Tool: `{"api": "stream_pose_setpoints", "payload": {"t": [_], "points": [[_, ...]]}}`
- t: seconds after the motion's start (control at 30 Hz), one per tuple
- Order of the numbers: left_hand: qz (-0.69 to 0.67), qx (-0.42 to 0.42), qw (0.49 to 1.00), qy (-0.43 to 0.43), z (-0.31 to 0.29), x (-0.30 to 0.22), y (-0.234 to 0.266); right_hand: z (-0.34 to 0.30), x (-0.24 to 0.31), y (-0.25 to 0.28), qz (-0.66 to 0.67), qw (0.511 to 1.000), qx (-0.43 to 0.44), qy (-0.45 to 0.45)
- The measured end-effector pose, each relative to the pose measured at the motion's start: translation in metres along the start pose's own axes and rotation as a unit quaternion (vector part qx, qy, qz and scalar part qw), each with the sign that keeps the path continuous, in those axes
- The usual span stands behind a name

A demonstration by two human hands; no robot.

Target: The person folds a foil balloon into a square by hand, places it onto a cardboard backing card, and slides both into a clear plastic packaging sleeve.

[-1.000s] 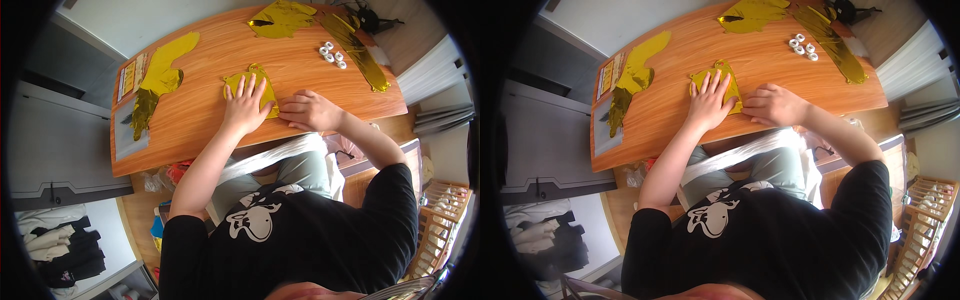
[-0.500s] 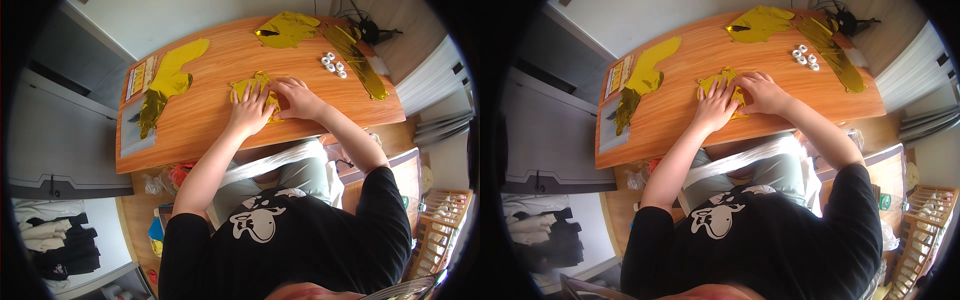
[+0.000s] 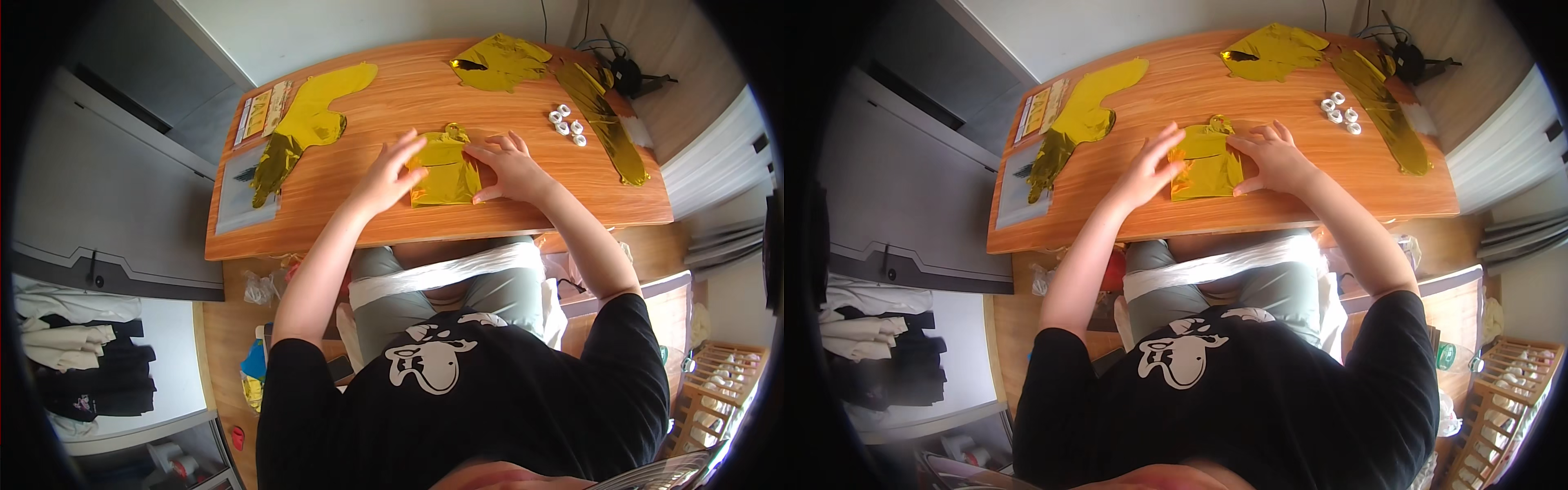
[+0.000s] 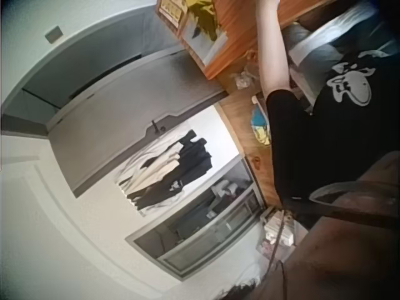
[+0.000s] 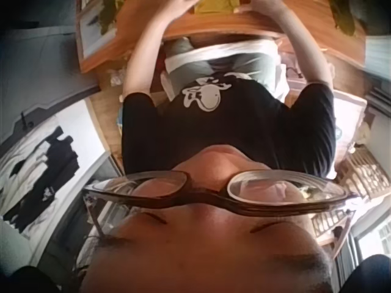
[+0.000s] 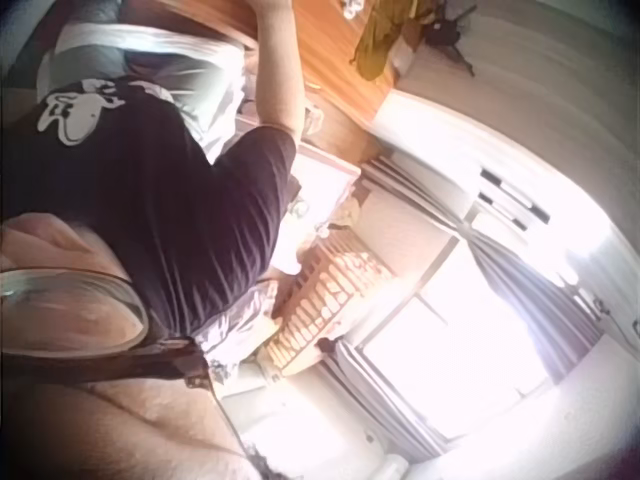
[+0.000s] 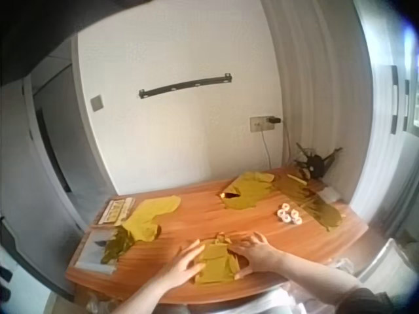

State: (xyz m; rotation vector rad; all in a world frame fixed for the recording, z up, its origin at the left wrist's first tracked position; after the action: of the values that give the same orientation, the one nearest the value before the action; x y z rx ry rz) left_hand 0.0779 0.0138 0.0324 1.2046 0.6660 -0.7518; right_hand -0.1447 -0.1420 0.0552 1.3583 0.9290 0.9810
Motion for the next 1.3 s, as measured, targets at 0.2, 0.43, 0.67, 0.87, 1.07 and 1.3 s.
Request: {"api": "stream_pose_setpoints", "payload": {"t": [0.2,0.43,0.67,0.87,1.07,1.3], "points": [[0.205,0.148,0.967,-0.01,-0.018,0.002,-0.002,0.005,-0.001,0.0,0.018,1.0,-0.005,0.02],[0.23,0.2,0.952,0.019,-0.014,-0.002,0.003,0.002,-0.003,0.002,0.026,1.0,0.009,0.013],[0.246,0.188,0.949,0.057,-0.01,-0.009,0.004,0.004,-0.005,0.004,0.037,0.999,0.009,0.022],[0.203,0.178,0.96,0.08,-0.013,0.0,0.009,0.007,-0.002,0.004,0.03,0.999,0.018,0.014],[0.097,0.034,0.993,0.05,-0.022,-0.022,-0.013,0.004,-0.009,-0.007,0.068,0.997,0.001,0.043],[0.344,0.037,0.938,-0.009,-0.069,-0.072,-0.098,-0.022,0.012,-0.005,0.078,0.994,-0.005,0.081]]}}
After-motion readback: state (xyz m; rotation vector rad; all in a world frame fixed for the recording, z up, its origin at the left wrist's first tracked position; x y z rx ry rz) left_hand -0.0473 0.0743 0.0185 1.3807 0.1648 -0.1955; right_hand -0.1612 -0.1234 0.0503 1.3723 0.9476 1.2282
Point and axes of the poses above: each hand's wrist, its own z-axis towards the middle knuckle, its own y-axis out of the back of the hand, x = y × z, the point moved 3 cm from there along z, towards the middle knuckle, and after that the axes turned 12 degrees about -z, right-handed, at the moved point
